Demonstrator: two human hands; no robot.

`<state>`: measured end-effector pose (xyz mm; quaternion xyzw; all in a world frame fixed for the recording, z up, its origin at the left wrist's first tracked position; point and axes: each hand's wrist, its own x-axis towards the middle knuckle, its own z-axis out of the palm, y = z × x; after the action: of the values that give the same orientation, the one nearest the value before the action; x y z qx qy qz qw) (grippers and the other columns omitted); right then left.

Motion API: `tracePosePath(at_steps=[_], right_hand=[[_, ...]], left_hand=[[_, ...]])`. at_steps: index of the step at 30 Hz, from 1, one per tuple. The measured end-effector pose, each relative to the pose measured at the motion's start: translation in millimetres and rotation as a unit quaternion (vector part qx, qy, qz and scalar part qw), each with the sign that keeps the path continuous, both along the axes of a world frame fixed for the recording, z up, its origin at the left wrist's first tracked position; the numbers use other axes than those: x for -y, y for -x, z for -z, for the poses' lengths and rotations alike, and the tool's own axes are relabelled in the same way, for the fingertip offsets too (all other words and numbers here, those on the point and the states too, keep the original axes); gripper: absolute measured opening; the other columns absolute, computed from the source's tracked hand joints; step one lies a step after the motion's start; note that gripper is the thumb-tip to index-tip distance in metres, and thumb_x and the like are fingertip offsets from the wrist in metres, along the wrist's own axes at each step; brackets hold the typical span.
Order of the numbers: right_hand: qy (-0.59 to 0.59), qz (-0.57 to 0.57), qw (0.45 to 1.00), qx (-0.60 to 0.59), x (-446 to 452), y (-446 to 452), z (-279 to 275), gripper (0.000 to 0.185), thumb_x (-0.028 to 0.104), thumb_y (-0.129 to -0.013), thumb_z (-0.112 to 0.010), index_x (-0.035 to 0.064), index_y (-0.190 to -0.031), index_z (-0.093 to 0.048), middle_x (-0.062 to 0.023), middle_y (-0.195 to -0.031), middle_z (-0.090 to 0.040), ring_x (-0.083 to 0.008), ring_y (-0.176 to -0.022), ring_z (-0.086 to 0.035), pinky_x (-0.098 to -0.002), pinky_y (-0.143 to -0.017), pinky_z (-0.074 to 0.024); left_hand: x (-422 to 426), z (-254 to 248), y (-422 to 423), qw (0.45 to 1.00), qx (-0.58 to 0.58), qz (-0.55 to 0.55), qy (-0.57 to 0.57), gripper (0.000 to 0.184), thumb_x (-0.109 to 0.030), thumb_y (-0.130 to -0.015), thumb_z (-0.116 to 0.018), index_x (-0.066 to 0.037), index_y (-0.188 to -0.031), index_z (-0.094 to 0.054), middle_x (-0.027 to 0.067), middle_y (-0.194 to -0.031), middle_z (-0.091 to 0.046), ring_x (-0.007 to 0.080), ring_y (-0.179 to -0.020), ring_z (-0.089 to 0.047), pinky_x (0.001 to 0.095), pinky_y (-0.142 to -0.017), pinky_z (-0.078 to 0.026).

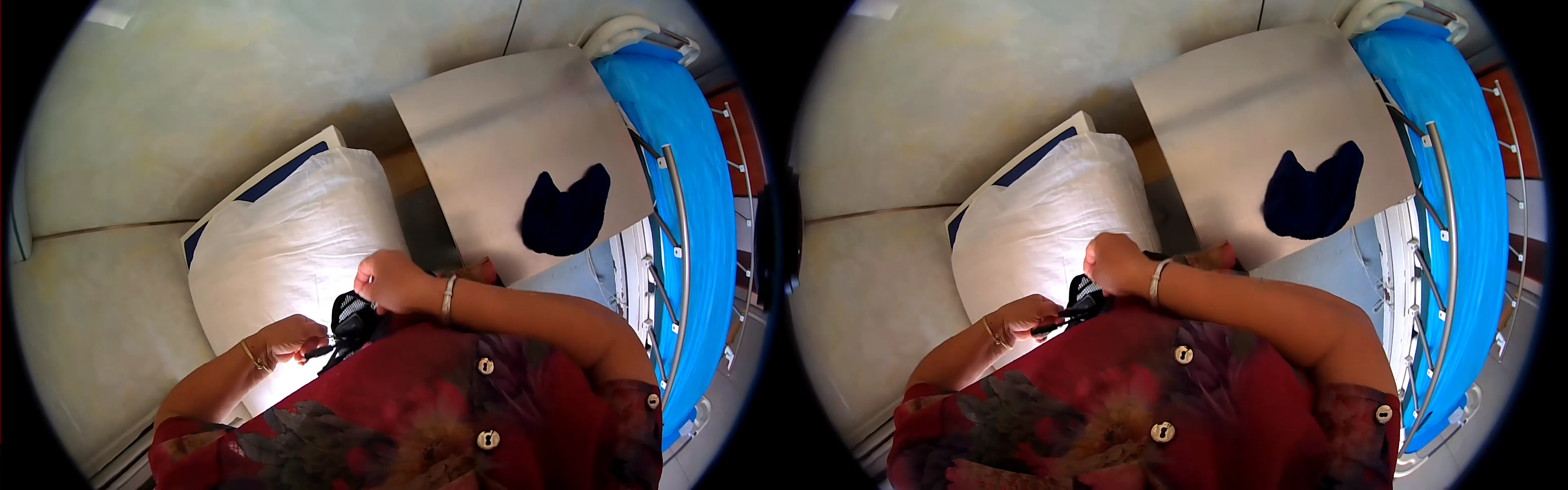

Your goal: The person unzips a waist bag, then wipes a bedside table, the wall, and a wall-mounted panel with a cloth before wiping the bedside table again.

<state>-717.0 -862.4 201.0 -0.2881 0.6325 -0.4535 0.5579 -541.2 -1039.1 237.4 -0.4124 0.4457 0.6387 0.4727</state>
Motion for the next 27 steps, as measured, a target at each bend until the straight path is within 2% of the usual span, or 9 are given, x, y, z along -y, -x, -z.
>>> tracePosePath(at_steps=[2,3,5,6,8,14,18,24,27], right_hand=[[0.019,0.038,0.999,-0.032,0,8,12,0.011,0.005,-0.076,-0.057,-0.0026,-0.081,-0.062,-0.0117,-0.070,-0.062,-0.0150,-0.048,-0.060,-0.0275,-0.047,-0.0472],[0.005,0.048,0.999,0.023,-4,11,16,0.011,0.006,-0.076,-0.057,-0.0026,-0.082,-0.061,-0.0120,-0.070,-0.062,-0.0149,-0.049,-0.060,-0.0277,-0.048,-0.0473],[-0.011,0.004,0.999,-0.031,-12,12,27,0.011,0.006,-0.076,-0.058,-0.0022,-0.083,-0.062,-0.0104,-0.069,-0.062,-0.0143,-0.055,-0.060,-0.0269,-0.051,-0.0467],[-0.012,-0.008,0.999,-0.029,-17,10,30,0.011,0.006,-0.076,-0.058,-0.0022,-0.083,-0.062,-0.0104,-0.069,-0.062,-0.0143,-0.055,-0.060,-0.0269,-0.051,-0.0467],[0.041,-0.007,0.986,-0.160,-25,8,33,0.013,0.007,-0.075,-0.062,-0.0018,-0.084,-0.062,-0.0074,-0.067,-0.061,-0.0129,-0.061,-0.060,-0.0251,-0.054,-0.0452],[0.012,-0.042,0.999,-0.020,-37,11,21,0.014,0.006,-0.075,-0.065,-0.0013,-0.086,-0.062,-0.0035,-0.067,-0.061,-0.0083,-0.062,-0.054,-0.0224,-0.058,-0.0428],[-0.008,-0.047,0.999,-0.026,-35,13,13,0.011,0.005,-0.077,-0.062,-0.0014,-0.086,-0.062,-0.0031,-0.070,-0.061,-0.0065,-0.064,-0.053,-0.0219,-0.058,-0.0429],[0.044,-0.011,0.998,-0.049,-36,17,16,0.011,0.004,-0.078,-0.060,-0.0018,-0.087,-0.060,-0.0034,-0.072,-0.061,-0.0055,-0.066,-0.054,-0.0208,-0.060,-0.0441],[-0.032,0.044,0.998,0.023,-46,19,23,0.012,0.003,-0.078,-0.059,-0.0018,-0.089,-0.060,-0.0031,-0.073,-0.061,-0.0061,-0.066,-0.054,-0.0209,-0.062,-0.0443]], left_hand=[[6,10,-5,0.996,-0.034,-0.047,-0.062,0.021,-0.021,-0.081,-0.057,-0.001,-0.073,-0.057,-0.0007,-0.048,-0.046,0.0082,-0.041,-0.043,0.0241,-0.040,-0.038],[6,10,-3,0.998,-0.026,-0.039,-0.046,0.019,-0.018,-0.082,-0.056,-0.001,-0.073,-0.056,-0.0013,-0.047,-0.045,0.0074,-0.041,-0.042,0.0234,-0.040,-0.037],[17,23,-7,0.994,-0.083,0.064,-0.032,0.020,-0.017,-0.084,-0.054,-0.002,-0.071,-0.056,-0.0014,-0.046,-0.043,0.0077,-0.041,-0.043,0.0229,-0.041,-0.037],[12,21,-1,1.000,-0.014,0.000,-0.004,0.023,-0.018,-0.085,-0.052,-0.005,-0.067,-0.055,-0.0012,-0.045,-0.043,0.0086,-0.039,-0.042,0.0238,-0.040,-0.037],[6,12,7,0.999,0.017,-0.043,0.000,0.025,-0.018,-0.085,-0.050,-0.005,-0.064,-0.055,0.0000,-0.043,-0.042,0.0111,-0.037,-0.038,0.0272,-0.040,-0.036],[7,-4,8,0.999,-0.010,-0.037,0.037,0.027,-0.021,-0.084,-0.051,-0.005,-0.063,-0.056,-0.0003,-0.042,-0.042,0.0105,-0.035,-0.039,0.0265,-0.039,-0.038],[4,-17,15,0.997,-0.034,-0.021,0.065,0.026,-0.020,-0.082,-0.050,-0.002,-0.065,-0.056,0.0008,-0.041,-0.043,0.0111,-0.034,-0.039,0.0252,-0.037,-0.036],[-3,-8,30,0.996,-0.045,0.006,0.071,0.029,-0.020,-0.084,-0.048,0.001,-0.066,-0.056,0.0020,-0.040,-0.042,0.0115,-0.033,-0.038,0.0259,-0.037,-0.037],[1,6,31,0.998,-0.018,-0.029,0.045,0.028,-0.020,-0.084,-0.048,0.001,-0.067,-0.055,0.0026,-0.041,-0.043,0.0109,-0.033,-0.037,0.0258,-0.037,-0.033]])
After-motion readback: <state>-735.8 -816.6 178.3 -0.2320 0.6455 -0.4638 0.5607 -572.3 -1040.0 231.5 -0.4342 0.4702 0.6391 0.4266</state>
